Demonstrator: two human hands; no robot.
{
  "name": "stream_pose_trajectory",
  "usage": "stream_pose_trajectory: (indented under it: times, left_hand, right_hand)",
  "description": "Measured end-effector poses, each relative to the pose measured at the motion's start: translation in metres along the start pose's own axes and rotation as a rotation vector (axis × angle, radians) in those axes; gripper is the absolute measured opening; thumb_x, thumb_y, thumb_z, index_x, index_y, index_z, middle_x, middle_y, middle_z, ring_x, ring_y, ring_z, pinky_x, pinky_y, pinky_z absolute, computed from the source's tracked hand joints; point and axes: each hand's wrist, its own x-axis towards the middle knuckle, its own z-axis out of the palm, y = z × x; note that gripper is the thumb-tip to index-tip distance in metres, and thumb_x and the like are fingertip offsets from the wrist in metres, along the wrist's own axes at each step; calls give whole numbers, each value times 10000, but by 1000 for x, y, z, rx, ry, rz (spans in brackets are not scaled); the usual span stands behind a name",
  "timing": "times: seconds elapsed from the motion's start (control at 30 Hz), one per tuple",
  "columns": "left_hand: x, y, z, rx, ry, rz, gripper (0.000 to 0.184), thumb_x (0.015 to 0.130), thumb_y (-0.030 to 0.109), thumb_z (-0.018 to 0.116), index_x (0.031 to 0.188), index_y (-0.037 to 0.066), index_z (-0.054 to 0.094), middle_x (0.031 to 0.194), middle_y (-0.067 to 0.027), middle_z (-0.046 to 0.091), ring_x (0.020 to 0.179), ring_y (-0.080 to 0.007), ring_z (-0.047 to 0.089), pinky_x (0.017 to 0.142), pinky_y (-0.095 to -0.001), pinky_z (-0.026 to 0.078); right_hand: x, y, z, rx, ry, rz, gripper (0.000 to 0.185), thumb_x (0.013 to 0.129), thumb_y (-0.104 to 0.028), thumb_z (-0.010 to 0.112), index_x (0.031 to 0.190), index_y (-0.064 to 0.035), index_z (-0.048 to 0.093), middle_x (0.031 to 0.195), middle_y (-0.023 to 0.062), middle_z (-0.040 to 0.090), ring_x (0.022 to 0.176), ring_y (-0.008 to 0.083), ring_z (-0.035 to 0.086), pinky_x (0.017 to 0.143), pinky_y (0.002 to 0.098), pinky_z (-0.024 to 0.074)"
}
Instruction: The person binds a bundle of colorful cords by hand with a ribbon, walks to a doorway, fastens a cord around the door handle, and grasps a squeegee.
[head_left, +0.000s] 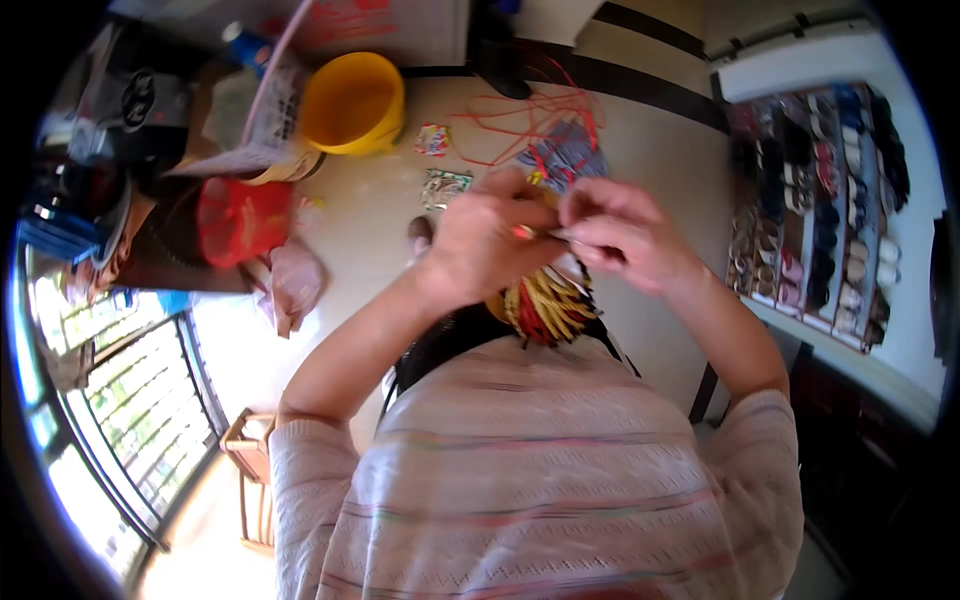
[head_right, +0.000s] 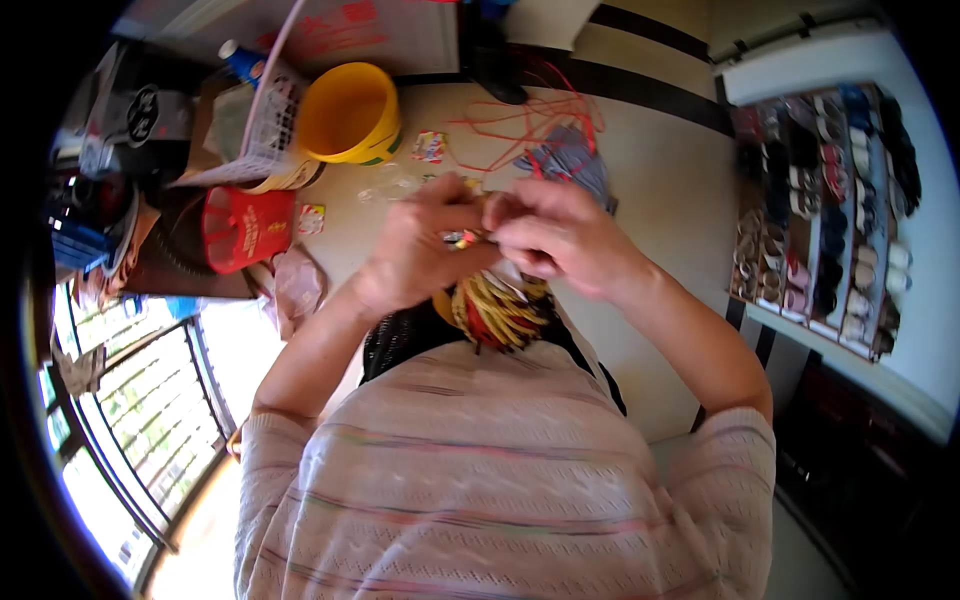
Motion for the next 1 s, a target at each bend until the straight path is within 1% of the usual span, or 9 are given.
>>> stream_pose_trajectory:
  times: [0.1,0.17,0.33,0.43,0.57,0.67,0.77,0.87,1.0]
  left_hand:
    - [1,-3,19,111,107,261,178,611,182,711,766,108,662,862,-37,548,860,-226,532,703,-328,456]
    - [-1,-2,29,145,82,273,193,624,182,696,797,105,658,974,-32,557,992,-251,475,815,-408,389]
    - [-15,-4,41,69,14,365,111,669,141,647,773,102,641,1036,8,582,1126,-283,430,896,-434,331]
    - [-20,-1,37,4,-25,365,163,714,171,643,863,105,643,1047,5,592,1136,-298,448,893,-436,321]
    - [-21,1,42,-53,6,345,147,724,182,652,846,101,651,1017,2,603,1124,-295,454,893,-434,324]
    - [-22,-1,53,-201,-65,260,141,729,115,632,859,60,643,1009,-24,602,1085,-301,463,889,-422,348]
    - [-27,2,69,-337,-173,211,146,709,46,590,846,17,630,987,-66,599,1049,-306,472,866,-408,383]
    - [-24,7,79,-346,-241,202,143,672,36,570,799,-3,622,946,-95,601,1025,-308,482,862,-405,387]
    - [-20,9,83,-288,-318,235,156,674,83,539,781,10,626,925,-91,607,1018,-297,487,840,-405,373]
  right_hand:
    - [-10,-6,8,-116,54,5,53,833,-42,497,886,-39,506,597,-41,388,481,31,326,421,182,237]
    - [-19,-8,6,-159,100,82,46,825,-31,495,863,-45,517,608,-47,408,487,25,335,426,177,244]
    - [-49,-16,10,-468,208,149,101,757,34,479,742,-45,540,646,-52,472,560,5,380,487,171,296]
    - [-64,-22,16,-544,232,153,114,748,50,473,726,-39,540,648,-52,474,579,7,389,513,168,306]
    - [-79,-24,9,-575,250,88,99,755,41,479,721,-30,539,650,-48,477,579,11,390,516,171,312]
    - [-76,-21,5,-367,304,211,77,769,20,482,722,-15,532,663,-43,492,569,15,387,510,178,316]
    - [-80,-12,-7,-506,214,209,87,803,-56,545,741,4,533,643,-16,505,562,26,395,498,198,322]
    - [-87,-11,-9,-850,69,357,184,838,-138,580,746,18,546,613,15,516,568,41,414,503,218,342]
    - [-93,16,-20,-762,107,197,222,867,-178,568,748,9,580,591,21,522,576,54,431,518,233,365]
